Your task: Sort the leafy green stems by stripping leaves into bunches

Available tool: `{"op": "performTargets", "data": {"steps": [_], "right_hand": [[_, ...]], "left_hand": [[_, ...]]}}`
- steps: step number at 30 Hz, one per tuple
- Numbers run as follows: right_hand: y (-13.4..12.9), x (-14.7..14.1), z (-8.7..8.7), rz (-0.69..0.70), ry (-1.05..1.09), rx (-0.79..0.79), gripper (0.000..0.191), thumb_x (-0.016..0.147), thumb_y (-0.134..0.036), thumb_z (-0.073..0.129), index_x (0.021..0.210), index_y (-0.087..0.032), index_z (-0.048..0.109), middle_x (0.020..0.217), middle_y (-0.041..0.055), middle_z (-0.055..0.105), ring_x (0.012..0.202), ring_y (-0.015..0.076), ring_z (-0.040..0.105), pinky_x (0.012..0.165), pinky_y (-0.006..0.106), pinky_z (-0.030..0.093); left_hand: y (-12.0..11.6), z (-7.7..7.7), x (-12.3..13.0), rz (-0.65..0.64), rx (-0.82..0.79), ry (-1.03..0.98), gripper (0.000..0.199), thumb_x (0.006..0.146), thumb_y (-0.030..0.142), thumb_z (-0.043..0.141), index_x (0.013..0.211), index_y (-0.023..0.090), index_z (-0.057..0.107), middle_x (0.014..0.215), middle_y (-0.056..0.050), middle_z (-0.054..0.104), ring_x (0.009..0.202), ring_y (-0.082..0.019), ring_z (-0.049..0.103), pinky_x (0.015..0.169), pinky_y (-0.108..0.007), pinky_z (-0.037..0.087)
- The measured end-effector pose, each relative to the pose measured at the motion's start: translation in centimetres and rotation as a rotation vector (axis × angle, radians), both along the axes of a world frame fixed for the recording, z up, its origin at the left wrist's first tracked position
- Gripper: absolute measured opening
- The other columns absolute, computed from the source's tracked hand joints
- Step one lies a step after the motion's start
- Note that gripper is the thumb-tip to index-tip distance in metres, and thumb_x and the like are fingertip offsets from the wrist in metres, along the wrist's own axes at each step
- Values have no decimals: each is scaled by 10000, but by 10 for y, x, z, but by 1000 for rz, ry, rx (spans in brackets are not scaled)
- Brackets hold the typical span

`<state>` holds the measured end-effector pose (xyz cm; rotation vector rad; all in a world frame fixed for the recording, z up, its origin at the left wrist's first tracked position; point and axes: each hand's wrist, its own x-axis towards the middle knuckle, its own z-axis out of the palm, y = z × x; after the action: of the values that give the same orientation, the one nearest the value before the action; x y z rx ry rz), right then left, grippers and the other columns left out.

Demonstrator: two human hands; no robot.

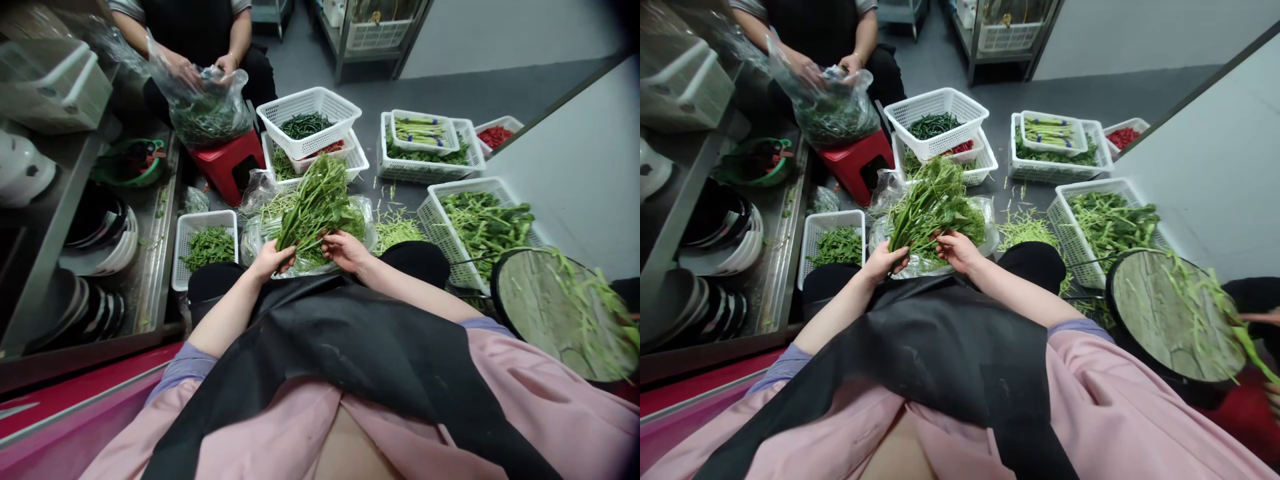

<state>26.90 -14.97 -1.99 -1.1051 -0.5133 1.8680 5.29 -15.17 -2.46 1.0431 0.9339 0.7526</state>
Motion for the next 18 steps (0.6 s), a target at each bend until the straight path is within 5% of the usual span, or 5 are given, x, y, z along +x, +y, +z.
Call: {"op": "performTargets", "data": {"steps": [9, 18], "right_hand": [[5, 2, 12, 0, -2, 121, 212, 689, -282, 677, 862, -226, 569, 764, -17, 647, 561, 101, 506, 506, 244, 403], [2, 0, 15, -83, -178, 320, 350, 664, -457, 759, 852, -220, 585, 721, -31, 616, 546, 84, 491, 513, 227, 410]], "left_hand": [[6, 3, -12, -81, -189, -177, 476, 596, 429, 831, 828, 149, 522, 485, 54, 523, 293, -38, 365, 305, -155, 236], [12, -10, -25, -125, -367, -406, 324, 699, 374, 760, 802, 145, 555, 443, 104, 370, 257, -18, 233, 279, -142, 196]]}}
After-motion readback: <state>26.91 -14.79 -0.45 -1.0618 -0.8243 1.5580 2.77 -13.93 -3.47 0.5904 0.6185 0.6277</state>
